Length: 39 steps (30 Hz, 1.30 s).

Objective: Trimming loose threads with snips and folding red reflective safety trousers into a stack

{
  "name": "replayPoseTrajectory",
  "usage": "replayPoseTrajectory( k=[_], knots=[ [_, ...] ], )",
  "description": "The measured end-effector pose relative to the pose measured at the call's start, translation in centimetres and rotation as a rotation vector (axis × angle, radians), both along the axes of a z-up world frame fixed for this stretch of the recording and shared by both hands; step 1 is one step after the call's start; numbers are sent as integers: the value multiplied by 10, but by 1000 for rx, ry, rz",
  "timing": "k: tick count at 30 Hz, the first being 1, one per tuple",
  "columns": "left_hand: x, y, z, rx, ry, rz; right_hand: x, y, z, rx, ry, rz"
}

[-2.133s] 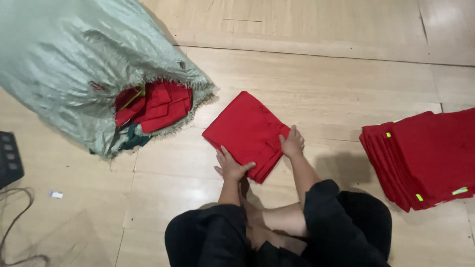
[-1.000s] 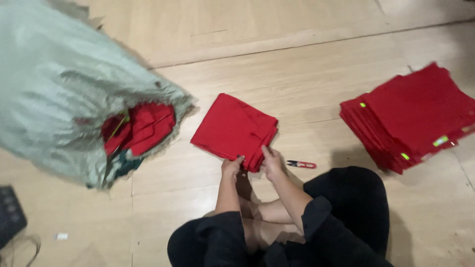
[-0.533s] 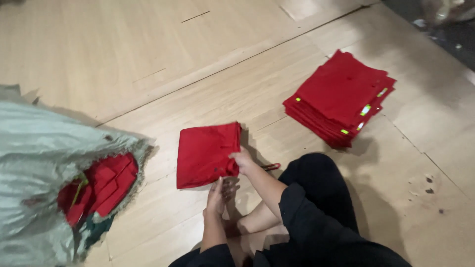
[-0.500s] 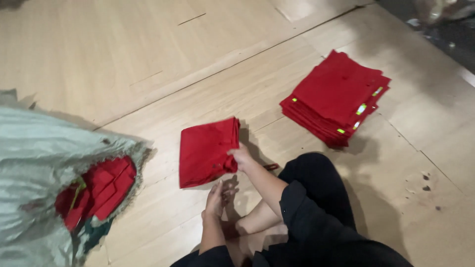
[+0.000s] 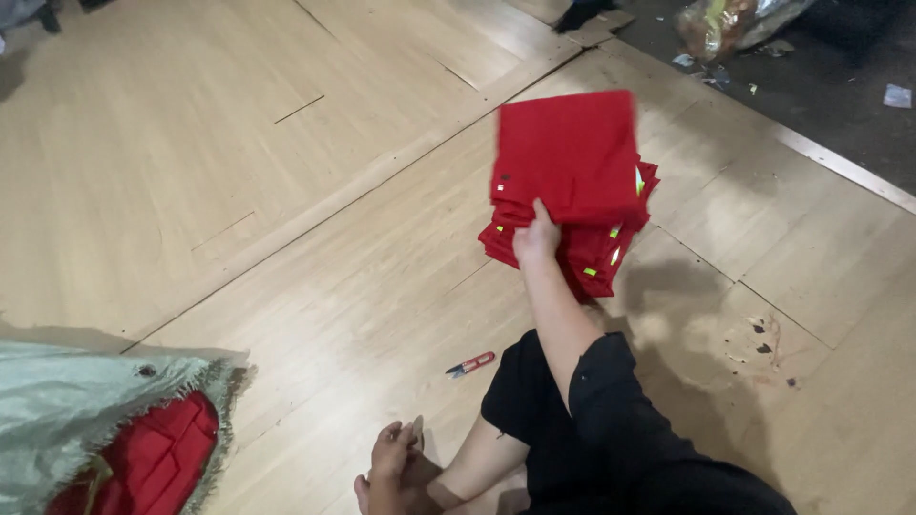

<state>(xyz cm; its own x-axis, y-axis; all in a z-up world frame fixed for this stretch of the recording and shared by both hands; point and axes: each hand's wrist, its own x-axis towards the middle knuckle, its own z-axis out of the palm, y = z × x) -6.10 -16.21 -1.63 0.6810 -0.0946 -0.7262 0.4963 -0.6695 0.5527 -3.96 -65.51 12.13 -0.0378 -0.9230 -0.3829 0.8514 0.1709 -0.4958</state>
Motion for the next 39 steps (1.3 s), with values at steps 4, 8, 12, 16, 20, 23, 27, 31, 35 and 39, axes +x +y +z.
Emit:
replayPoseTrajectory(
  k=[4, 8, 12, 16, 20, 23, 27, 31, 35, 39],
  knots=[
    [3, 3, -15, -123, 31, 125, -10, -39, -104, 320, -75, 287],
    [2, 4, -11, -147, 32, 115, -11, -11, -59, 379, 34, 311],
    [2, 6, -27, -229, -26, 203, 3, -25, -85, 377, -2, 308],
    [3, -5, -5, -198, -35, 167, 18, -36, -133, 322, -57, 431],
    [-7, -10, 38, -102, -37, 88, -23, 14, -50, 303, 296, 877],
    [2, 2, -11, -71, -67, 75, -31, 23, -42, 216, 531, 1190],
    [3, 8, -24, -20, -111, -8, -45, 24, -43, -614, 1386, 508],
    [1, 9, -29, -155, -48, 80, -63, 48, 15, -712, 2109, 1043],
    [6, 12, -34, -56, -72, -110, -63, 68, 43, -667, 2385, 1557],
    [18, 17, -20, 74, -31, -305, -54, 102, 22, -829, 2532, 1818]
  ],
)
